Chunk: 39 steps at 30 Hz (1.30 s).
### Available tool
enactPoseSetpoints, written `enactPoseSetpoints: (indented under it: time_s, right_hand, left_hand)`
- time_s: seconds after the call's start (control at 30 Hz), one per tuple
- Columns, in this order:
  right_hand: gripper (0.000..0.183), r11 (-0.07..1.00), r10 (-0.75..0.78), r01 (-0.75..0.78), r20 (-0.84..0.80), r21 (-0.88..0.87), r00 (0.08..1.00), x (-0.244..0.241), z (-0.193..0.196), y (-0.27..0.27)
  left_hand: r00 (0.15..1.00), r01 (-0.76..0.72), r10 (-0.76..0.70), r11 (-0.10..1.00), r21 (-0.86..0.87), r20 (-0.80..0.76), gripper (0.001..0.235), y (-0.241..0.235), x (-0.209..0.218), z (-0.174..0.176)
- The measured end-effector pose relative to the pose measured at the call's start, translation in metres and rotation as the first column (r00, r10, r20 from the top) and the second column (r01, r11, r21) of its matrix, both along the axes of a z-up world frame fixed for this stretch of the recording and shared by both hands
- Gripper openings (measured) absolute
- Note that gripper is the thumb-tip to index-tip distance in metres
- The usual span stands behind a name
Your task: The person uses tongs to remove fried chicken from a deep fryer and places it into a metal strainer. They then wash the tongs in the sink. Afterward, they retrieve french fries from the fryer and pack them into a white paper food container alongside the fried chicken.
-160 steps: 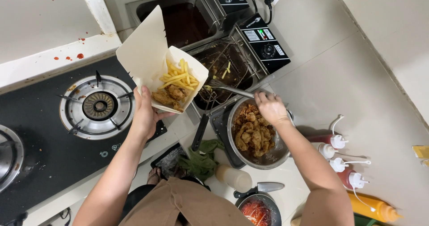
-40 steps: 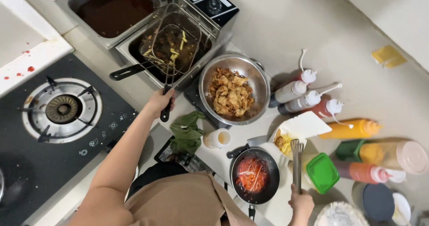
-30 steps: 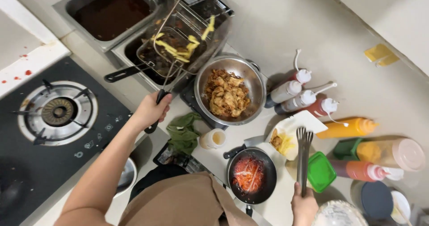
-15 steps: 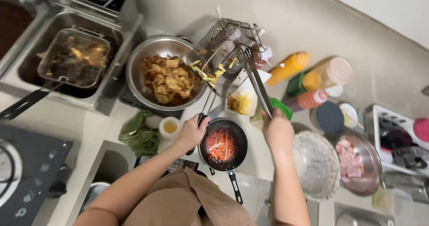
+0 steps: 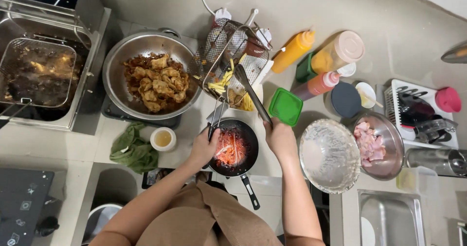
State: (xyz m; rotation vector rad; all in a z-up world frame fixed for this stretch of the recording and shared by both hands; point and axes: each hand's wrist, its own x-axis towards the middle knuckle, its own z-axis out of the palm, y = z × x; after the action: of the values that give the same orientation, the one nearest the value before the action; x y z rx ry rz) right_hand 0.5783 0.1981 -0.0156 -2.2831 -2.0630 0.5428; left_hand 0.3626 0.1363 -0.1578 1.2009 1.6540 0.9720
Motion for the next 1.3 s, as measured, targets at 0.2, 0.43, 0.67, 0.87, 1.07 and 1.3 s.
enactPoseSetpoints:
  time_s: [0.2, 0.43, 0.67, 0.87, 1.07, 1.3]
  right_hand:
    - [0.051, 0.995, 0.027, -0.026, 0.013, -0.098, 1.0, 0.02, 0.045, -0.018]
    - [0.045, 0.912, 0.327, -0.403, 0.465, 0.072, 0.823, 0.044, 0.029, 0.011]
    - [0.036, 0.695, 0.203, -0.665, 0.812, 0.274, 0.547, 0.015, -0.016, -0.013]
    - [0.033, 0.621, 0.059, -0.657, 0.811, 0.427, 0.582, -0.006, -0.071, -0.025]
    - [0.033, 0.628, 0.111, -0.651, 0.779, 0.427, 0.617, 0.017, -0.078, -0.008]
    - [0.029, 0.884, 0.276, -0.387, 0.377, 0.262, 0.884, 0.03, -0.073, -0.012]
  left_hand:
    - [0.999, 0.024, -0.026, 0.999, -0.039, -0.034, 0.046, 0.001, -0.008, 0.019]
    - [0.992, 0.091, -0.095, 0.994, -0.053, -0.085, 0.047, 0.013, -0.016, -0.012]
    - [0.995, 0.072, -0.069, 0.996, 0.043, -0.07, 0.042, 0.006, -0.01, 0.004]
    - [0.994, 0.03, -0.033, 0.999, -0.025, -0.106, 0.046, 0.011, -0.005, 0.007]
    - [0.999, 0.003, -0.008, 0.995, -0.101, -0.048, 0.045, 0.014, -0.005, 0.015]
    - [1.0, 0.021, -0.022, 0.984, -0.177, -0.006, 0.048, 0.005, -0.001, 0.025]
